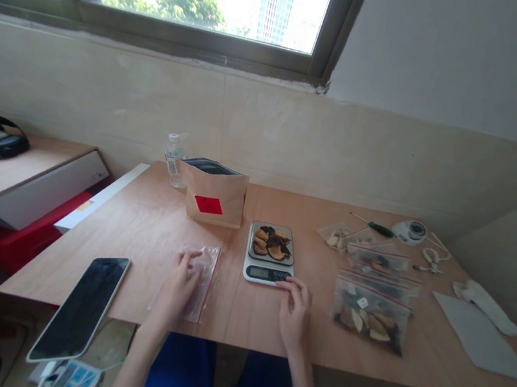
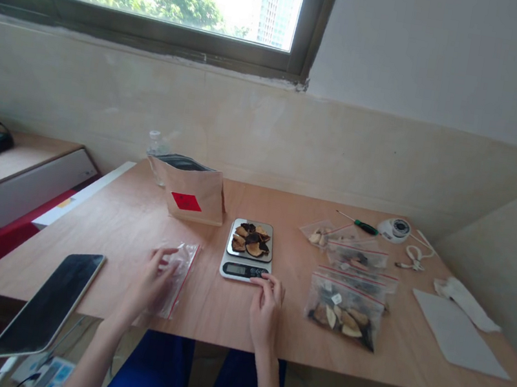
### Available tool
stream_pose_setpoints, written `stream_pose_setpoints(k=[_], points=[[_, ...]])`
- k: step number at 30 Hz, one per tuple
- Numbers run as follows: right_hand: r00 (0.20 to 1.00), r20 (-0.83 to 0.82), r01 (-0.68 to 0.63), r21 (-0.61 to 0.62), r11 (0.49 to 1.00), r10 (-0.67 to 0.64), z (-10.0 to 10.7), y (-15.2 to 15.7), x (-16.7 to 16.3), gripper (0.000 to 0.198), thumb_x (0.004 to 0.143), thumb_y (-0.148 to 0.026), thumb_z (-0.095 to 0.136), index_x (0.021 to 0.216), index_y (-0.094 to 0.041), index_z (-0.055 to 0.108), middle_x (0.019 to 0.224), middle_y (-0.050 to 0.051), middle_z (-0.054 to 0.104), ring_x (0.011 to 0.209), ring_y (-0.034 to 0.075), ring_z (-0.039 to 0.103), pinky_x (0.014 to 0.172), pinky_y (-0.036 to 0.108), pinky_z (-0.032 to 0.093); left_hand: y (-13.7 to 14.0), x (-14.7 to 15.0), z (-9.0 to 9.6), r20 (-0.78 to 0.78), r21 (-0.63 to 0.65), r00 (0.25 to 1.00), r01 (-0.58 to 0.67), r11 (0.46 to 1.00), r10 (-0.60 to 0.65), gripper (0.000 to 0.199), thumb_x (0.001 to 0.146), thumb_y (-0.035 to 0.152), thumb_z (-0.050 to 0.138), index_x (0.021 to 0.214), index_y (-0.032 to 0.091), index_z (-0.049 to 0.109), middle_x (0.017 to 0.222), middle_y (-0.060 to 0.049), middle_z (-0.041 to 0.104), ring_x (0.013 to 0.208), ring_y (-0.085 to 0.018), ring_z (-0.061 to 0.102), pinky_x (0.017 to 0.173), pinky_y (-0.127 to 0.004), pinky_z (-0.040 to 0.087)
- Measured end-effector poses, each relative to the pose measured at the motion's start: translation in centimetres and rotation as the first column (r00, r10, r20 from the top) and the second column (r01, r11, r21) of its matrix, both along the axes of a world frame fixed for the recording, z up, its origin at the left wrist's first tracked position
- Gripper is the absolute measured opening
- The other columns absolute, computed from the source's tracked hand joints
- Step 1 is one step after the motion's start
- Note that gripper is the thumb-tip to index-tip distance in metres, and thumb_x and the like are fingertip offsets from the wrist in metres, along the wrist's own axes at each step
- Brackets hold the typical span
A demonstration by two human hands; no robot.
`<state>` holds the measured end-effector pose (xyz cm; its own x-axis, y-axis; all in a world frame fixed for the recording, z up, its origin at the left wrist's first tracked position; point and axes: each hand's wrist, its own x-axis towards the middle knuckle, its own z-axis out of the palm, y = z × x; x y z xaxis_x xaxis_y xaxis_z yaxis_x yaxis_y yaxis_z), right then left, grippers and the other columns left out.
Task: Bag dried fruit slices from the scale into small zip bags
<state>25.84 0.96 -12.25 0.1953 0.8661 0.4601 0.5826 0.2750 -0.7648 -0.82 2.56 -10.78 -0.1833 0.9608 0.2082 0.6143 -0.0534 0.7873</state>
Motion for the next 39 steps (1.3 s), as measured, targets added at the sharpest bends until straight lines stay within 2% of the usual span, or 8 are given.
stream_pose_setpoints(k=[6,10,15,22,28,31,34,39], points=[[0.999,0.036,-0.013,0.008,1.0,0.013,0.4,0.0,-0.1,0.027,0.083,-0.011,0.039,0.088,-0.022,0.064,0.101,0.008,0.056,0.1,0.022,0.053,0.09,0.041,0.041,-2.4,0.7,-1.6,-0.226,0.087,0.973,0.056,0.995,-0.035,0.027,0.075,0.037,0.059,0.097,0.022,0.064,0.1,-0.008,0.056,0.09,-0.025,0.058,0.08,-0.042,0.049],[0.991,0.029,-0.129,-0.016,0.991,0.13,1.2,-1.2,-2.1,0.028,0.085,-0.01,0.037,0.089,-0.022,0.063,0.096,0.006,0.057,0.096,0.02,0.054,0.087,0.036,0.043,-1.9,1.2,-1.6,-0.23,0.088,0.972,0.066,0.994,-0.044,0.018,0.081,0.034,0.052,0.079,0.02,0.062,0.089,-0.006,0.057,0.081,-0.022,0.058,0.074,-0.037,0.048],[0.943,-0.021,-0.332,-0.087,0.939,0.331,2.1,-3.2,-6.6,0.031,0.085,-0.005,0.036,0.092,-0.023,0.061,0.093,0.005,0.056,0.094,0.018,0.054,0.084,0.031,0.044,-2.0,2.1,-1.5,-0.241,0.044,0.97,0.028,0.999,-0.017,0.015,0.084,0.029,0.046,0.076,0.02,0.055,0.081,-0.005,0.057,0.077,-0.022,0.055,0.072,-0.036,0.045],[0.915,-0.102,-0.402,-0.143,0.904,0.391,2.1,-3.5,-8.0,0.032,0.086,-0.005,0.035,0.093,-0.023,0.061,0.093,0.005,0.057,0.093,0.018,0.055,0.084,0.031,0.044,-2.2,2.8,-1.5,-0.309,0.072,0.947,-0.071,0.995,0.09,0.017,0.08,0.035,0.051,0.078,0.019,0.054,0.081,-0.007,0.057,0.077,-0.025,0.054,0.072,-0.039,0.044],[0.913,-0.239,-0.384,-0.226,0.895,0.331,2.3,-3.4,-9.2,0.022,0.09,-0.021,0.04,0.102,-0.021,0.059,0.096,0.006,0.061,0.091,0.019,0.058,0.081,0.032,0.046,-2.7,3.5,0.1,0.052,-0.031,0.995,-0.081,0.996,0.083,0.018,0.081,0.035,0.049,0.076,0.019,0.054,0.07,-0.003,0.06,0.067,-0.02,0.059,0.065,-0.034,0.047],[0.895,-0.38,-0.357,-0.295,0.886,0.233,2.4,-2.9,-10.8,0.03,0.087,-0.035,0.048,0.112,-0.019,0.051,0.096,0.008,0.063,0.086,0.019,0.06,0.076,0.031,0.048,-3.8,4.4,1.5,0.312,-0.044,0.948,-0.051,0.998,0.062,0.022,0.081,0.041,0.051,0.084,0.019,0.054,0.075,-0.003,0.064,0.068,-0.019,0.062,0.064,-0.031,0.048],[0.84,-0.486,-0.432,-0.328,0.84,0.242,2.6,-2.0,-11.4,0.028,0.085,-0.043,0.048,0.093,-0.018,0.056,0.083,0.005,0.063,0.075,0.018,0.06,0.068,0.028,0.047,-4.9,5.4,2.7,0.461,-0.007,0.886,-0.043,0.999,0.041,0.025,0.082,0.042,0.052,0.088,0.018,0.053,0.077,-0.004,0.064,0.07,-0.018,0.063,0.064,-0.029,0.049],[0.825,-0.545,-0.385,-0.35,0.854,0.149,2.8,-1.4,-8.9,0.03,0.084,-0.043,0.046,0.064,-0.021,0.045,0.055,-0.004,0.048,0.054,0.013,0.049,0.053,0.024,0.039,-5.4,6.1,4.8,0.528,0.073,0.797,-0.385,0.92,0.292,0.023,0.083,0.042,0.052,0.086,0.019,0.046,0.065,0.004,0.052,0.051,-0.011,0.052,0.047,-0.021,0.042]])
